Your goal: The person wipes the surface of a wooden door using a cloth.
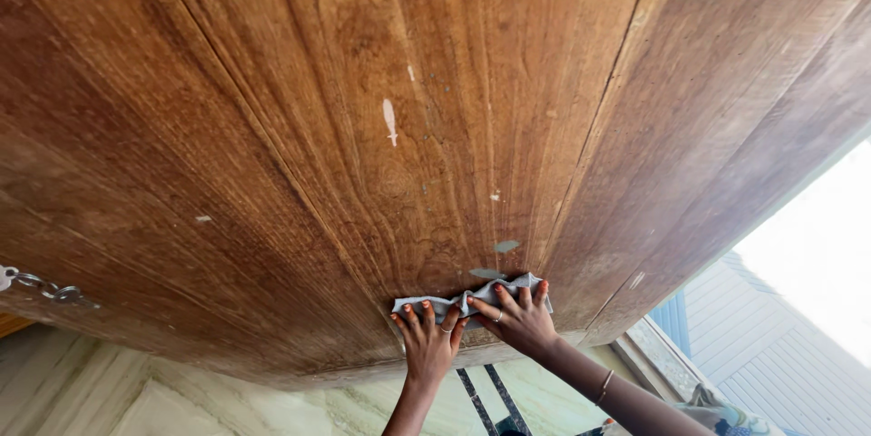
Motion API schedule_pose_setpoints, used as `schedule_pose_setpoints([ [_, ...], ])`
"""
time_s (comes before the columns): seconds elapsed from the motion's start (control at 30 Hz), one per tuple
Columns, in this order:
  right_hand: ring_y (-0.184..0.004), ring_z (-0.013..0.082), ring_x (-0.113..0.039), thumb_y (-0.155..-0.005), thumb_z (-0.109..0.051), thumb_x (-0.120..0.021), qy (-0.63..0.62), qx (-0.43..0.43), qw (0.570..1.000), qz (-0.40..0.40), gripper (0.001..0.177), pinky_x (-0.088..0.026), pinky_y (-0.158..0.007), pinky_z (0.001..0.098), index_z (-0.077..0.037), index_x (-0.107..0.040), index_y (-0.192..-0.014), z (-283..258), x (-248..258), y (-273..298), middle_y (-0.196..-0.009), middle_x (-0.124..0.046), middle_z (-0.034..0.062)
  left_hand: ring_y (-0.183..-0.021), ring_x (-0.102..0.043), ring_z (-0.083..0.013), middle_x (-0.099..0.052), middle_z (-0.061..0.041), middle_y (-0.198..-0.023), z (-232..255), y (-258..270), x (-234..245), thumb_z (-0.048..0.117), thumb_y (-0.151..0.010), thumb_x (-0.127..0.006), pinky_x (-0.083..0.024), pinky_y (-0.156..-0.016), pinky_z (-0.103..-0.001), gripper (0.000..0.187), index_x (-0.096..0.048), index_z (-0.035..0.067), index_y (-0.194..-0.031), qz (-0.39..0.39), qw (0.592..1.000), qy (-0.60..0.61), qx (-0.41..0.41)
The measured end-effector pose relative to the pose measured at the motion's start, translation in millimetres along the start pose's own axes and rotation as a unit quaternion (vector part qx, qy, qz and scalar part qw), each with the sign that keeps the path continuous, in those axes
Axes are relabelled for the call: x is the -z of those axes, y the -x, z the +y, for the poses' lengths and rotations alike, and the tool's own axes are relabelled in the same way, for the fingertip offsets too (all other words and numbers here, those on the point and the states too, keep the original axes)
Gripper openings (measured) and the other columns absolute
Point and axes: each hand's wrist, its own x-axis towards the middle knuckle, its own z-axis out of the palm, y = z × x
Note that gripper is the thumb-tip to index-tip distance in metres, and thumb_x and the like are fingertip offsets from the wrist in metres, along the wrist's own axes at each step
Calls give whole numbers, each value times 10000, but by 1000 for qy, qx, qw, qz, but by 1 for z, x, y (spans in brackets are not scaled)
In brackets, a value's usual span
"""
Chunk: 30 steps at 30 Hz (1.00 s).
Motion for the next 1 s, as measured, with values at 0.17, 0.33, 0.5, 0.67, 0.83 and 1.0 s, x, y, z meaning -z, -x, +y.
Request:
schedule_pose_setpoints([
  [0.17, -1159, 487, -368, -844, -683, -678, -24, -31, 997, -63, 680, -71, -1049, 827, -583, -422, -1466, 4, 9, -15, -1491, -323, 141, -1489, 149, -589, 150, -262, -1672, -2, -20, 7, 606, -1046, -447, -39, -1064, -890, 760, -7, 437, -1643, 6, 1000, 17, 20],
  [0.33, -1535, 469, 198, -955, -658, -716, -19, -56, 994, 88, 722, 141, -1166, 749, -464, -445, -1596, 20, 66, -92, -1721, 26, 200, -1540, 155, -547, 97, -215, -1708, -19, -115, 66, 702, -1035, -335, 73, -1119, -849, 671, -137, 476, -1635, 134, 987, 27, 86],
  [0.5, -1559, 454, 191, -918, -609, -774, -45, -126, 987, 85, 729, 154, -1177, 751, -345, -502, -1541, 37, 123, -140, -1736, 35, 167, -1567, 142, -507, 56, -186, -1734, -22, -179, 131, 719, -1033, -268, 120, -1162, -832, 654, -222, 458, -1631, 157, 977, 92, 116],
  [0.67, -1567, 491, 123, -911, -552, -813, -58, -157, 972, 162, 785, 124, -1208, 757, -271, -439, -1541, 25, 126, -160, -1717, -36, 196, -1586, 125, -467, 22, -176, -1743, -11, -192, 142, 755, -1036, -264, 146, -1173, -795, 677, -281, 427, -1628, 149, 982, 84, 81],
  [0.83, -1581, 496, 80, -951, -429, -815, -75, -183, 963, 183, 700, 111, -1194, 709, -296, -454, -1535, -1, 128, -168, -1683, -80, 135, -1629, 69, -410, 18, -240, -1744, -40, -182, 134, 757, -1055, -217, 209, -1179, -749, 775, -105, 330, -1691, 243, 957, 126, 99],
  [1.0, -1548, 405, -99, -937, -416, -848, -86, -123, 978, 146, 594, 121, -1232, 673, -306, -602, -1467, -54, 147, -197, -1616, -279, 71, -1625, -60, -392, -85, -227, -1723, -92, -167, 170, 728, -1030, -172, 283, -1177, -697, 846, -37, 199, -1676, 283, 940, 87, 166],
])
